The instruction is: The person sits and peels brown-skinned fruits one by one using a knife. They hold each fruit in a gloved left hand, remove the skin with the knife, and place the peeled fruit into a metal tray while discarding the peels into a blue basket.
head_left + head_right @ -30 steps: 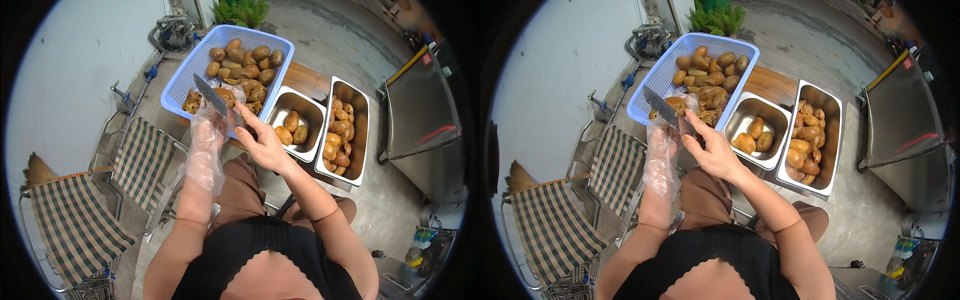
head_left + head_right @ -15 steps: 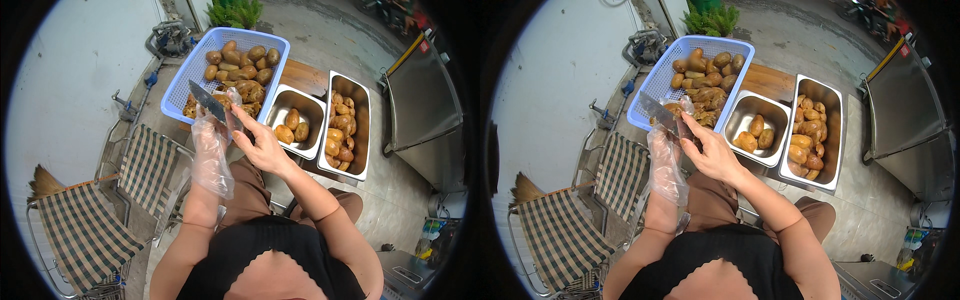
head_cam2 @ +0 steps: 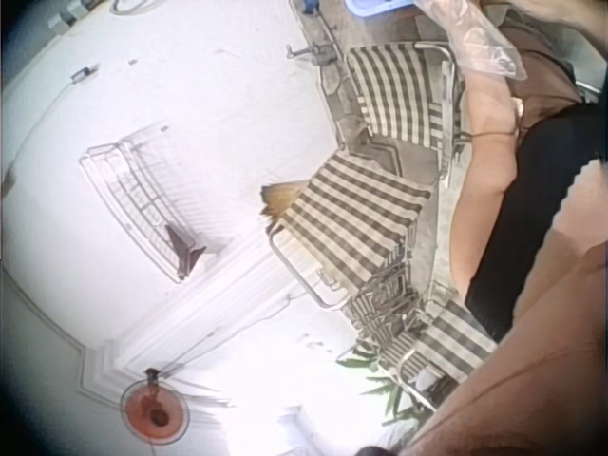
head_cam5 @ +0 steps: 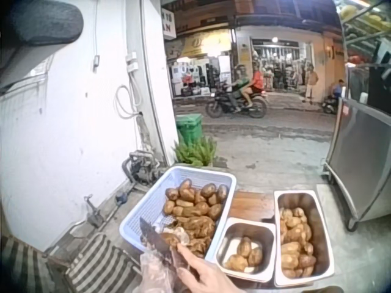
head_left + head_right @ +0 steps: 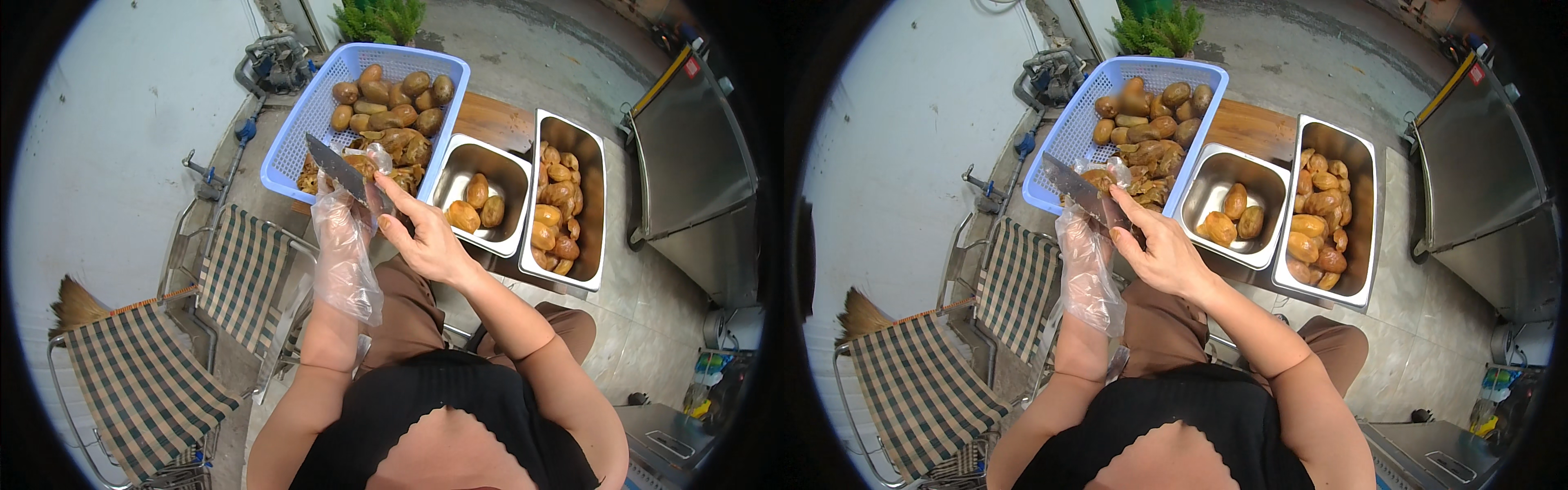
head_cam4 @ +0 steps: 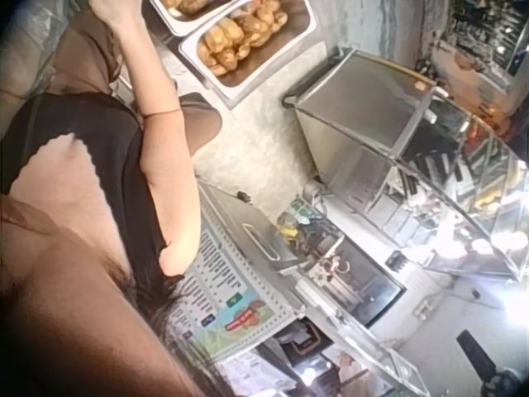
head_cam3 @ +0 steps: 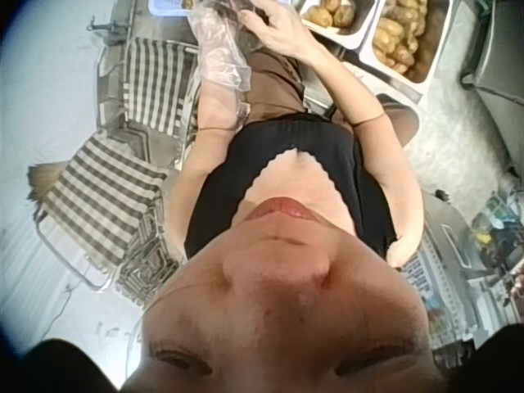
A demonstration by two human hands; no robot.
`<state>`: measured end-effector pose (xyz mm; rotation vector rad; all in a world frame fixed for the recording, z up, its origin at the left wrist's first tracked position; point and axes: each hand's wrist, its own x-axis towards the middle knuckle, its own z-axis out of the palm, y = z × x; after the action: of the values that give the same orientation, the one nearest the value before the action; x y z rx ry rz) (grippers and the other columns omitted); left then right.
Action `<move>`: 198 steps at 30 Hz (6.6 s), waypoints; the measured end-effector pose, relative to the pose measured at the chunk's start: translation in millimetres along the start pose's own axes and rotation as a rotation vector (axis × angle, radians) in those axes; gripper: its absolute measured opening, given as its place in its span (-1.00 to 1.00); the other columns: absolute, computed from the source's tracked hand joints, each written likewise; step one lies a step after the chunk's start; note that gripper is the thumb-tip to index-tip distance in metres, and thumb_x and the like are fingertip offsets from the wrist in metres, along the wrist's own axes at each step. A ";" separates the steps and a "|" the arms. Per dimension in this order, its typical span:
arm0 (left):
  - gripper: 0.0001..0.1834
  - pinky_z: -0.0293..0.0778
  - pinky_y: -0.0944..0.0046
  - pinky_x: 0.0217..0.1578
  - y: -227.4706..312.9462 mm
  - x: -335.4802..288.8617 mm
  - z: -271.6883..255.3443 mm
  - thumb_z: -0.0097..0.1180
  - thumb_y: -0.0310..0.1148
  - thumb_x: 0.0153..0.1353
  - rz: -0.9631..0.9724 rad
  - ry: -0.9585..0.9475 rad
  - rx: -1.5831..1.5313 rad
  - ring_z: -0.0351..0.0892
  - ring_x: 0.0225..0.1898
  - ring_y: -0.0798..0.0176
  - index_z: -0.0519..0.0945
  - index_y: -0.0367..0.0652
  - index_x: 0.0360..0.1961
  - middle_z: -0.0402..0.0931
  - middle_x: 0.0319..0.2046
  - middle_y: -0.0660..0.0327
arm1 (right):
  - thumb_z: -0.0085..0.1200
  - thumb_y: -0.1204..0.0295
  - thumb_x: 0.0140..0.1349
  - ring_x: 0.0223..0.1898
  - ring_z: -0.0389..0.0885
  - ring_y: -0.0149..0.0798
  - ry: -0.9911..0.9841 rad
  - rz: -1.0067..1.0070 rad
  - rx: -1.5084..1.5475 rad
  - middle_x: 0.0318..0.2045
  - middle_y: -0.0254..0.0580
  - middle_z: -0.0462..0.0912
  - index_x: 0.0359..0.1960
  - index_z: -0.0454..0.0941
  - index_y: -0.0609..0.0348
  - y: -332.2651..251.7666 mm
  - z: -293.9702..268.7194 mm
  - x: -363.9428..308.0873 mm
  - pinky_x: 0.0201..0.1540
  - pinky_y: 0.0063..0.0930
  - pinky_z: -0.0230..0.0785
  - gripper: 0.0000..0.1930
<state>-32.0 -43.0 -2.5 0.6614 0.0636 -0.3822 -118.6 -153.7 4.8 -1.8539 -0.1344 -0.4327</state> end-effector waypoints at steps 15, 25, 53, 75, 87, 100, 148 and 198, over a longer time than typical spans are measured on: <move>-0.61 0.59 0.30 -0.15 -11.4 0.7 -10.7 -0.05 -0.56 0.21 0.171 -0.116 0.130 0.53 -0.09 0.21 0.31 -0.21 0.09 0.45 -0.08 0.08 | -0.03 0.30 0.20 -0.22 0.55 0.16 0.098 -0.030 -0.062 -0.25 0.21 0.56 0.24 0.18 0.29 -3.5 10.0 10.6 -0.15 -0.16 0.35 -0.41; -0.63 0.53 0.24 -0.10 -10.0 -0.1 -7.2 -0.03 -0.47 0.27 0.322 -0.057 0.333 0.54 -0.14 0.22 0.31 -0.20 0.11 0.46 -0.07 0.10 | -0.04 0.30 0.22 -0.17 0.55 0.19 0.105 -0.042 -0.028 -0.19 0.27 0.55 0.22 0.19 0.33 -7.6 9.4 6.6 -0.10 -0.17 0.37 -0.43; -0.70 0.55 0.29 -0.09 4.9 -0.5 -12.8 -0.03 -0.45 0.27 -0.189 -0.135 -0.177 0.53 -0.09 0.19 0.40 -0.30 0.01 0.49 -0.10 0.09 | -0.02 0.34 0.24 -0.12 0.55 -0.01 -0.028 0.001 -0.107 -0.20 0.07 0.58 0.22 0.29 0.21 -4.9 -14.0 3.9 -0.03 -0.29 0.35 -0.50; -0.60 0.50 0.21 -0.27 26.2 1.2 -23.3 -0.05 -0.34 0.31 -0.216 -0.361 -0.042 0.53 -0.14 0.13 0.34 -0.26 0.13 0.47 -0.09 0.03 | -0.10 0.34 0.36 -0.65 0.19 -0.63 0.006 0.359 0.502 -0.61 -0.56 0.27 0.28 0.22 0.17 5.5 -34.0 13.1 -0.60 -0.74 0.08 -0.52; -0.66 0.50 0.05 -0.12 14.5 6.4 -16.0 -0.12 -0.20 0.35 -0.137 -0.055 -0.380 0.49 -0.09 0.11 0.41 -0.24 -0.03 0.46 -0.11 0.09 | -0.08 0.33 0.30 0.02 0.36 -0.32 -0.098 0.322 0.306 0.11 -0.01 0.40 0.27 0.13 0.40 9.8 -6.7 10.2 0.04 -0.53 0.21 -0.43; -0.75 0.51 0.16 -0.15 6.6 0.5 -25.1 -0.15 -0.32 0.31 -0.061 -0.233 -0.245 0.55 -0.20 0.16 0.47 -0.26 -0.14 0.53 -0.23 0.10 | 0.01 0.32 0.19 -0.18 0.55 0.13 -0.035 -0.109 -0.113 -0.20 0.21 0.57 0.24 0.24 0.26 4.2 17.6 8.9 -0.09 -0.24 0.37 -0.42; -0.51 0.51 0.22 -0.37 24.7 -8.6 -21.5 0.05 -0.37 0.11 -0.343 -0.259 -0.064 0.57 -0.26 0.09 0.39 -0.33 0.08 0.51 -0.18 -0.02 | -0.03 0.27 0.32 -0.52 0.25 -0.59 -0.372 0.359 0.463 -0.47 -0.48 0.38 0.30 0.20 0.13 -0.6 -27.5 -0.4 -0.48 -0.67 0.19 -0.46; -0.72 0.62 0.27 -0.18 14.9 -8.0 -34.2 -0.15 -0.44 0.31 -0.341 -0.133 -0.264 0.56 -0.16 0.15 0.42 -0.37 -0.03 0.51 -0.14 0.03 | -0.08 0.39 0.30 0.07 0.43 -0.37 -0.180 0.070 0.330 0.07 -0.07 0.51 0.27 0.22 0.24 16.1 -5.6 -12.3 0.14 -0.47 0.21 -0.50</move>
<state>-31.9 -8.8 -19.3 0.3614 0.0986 -0.7324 -126.3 -162.7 -12.5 -1.5642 -0.2466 -0.1809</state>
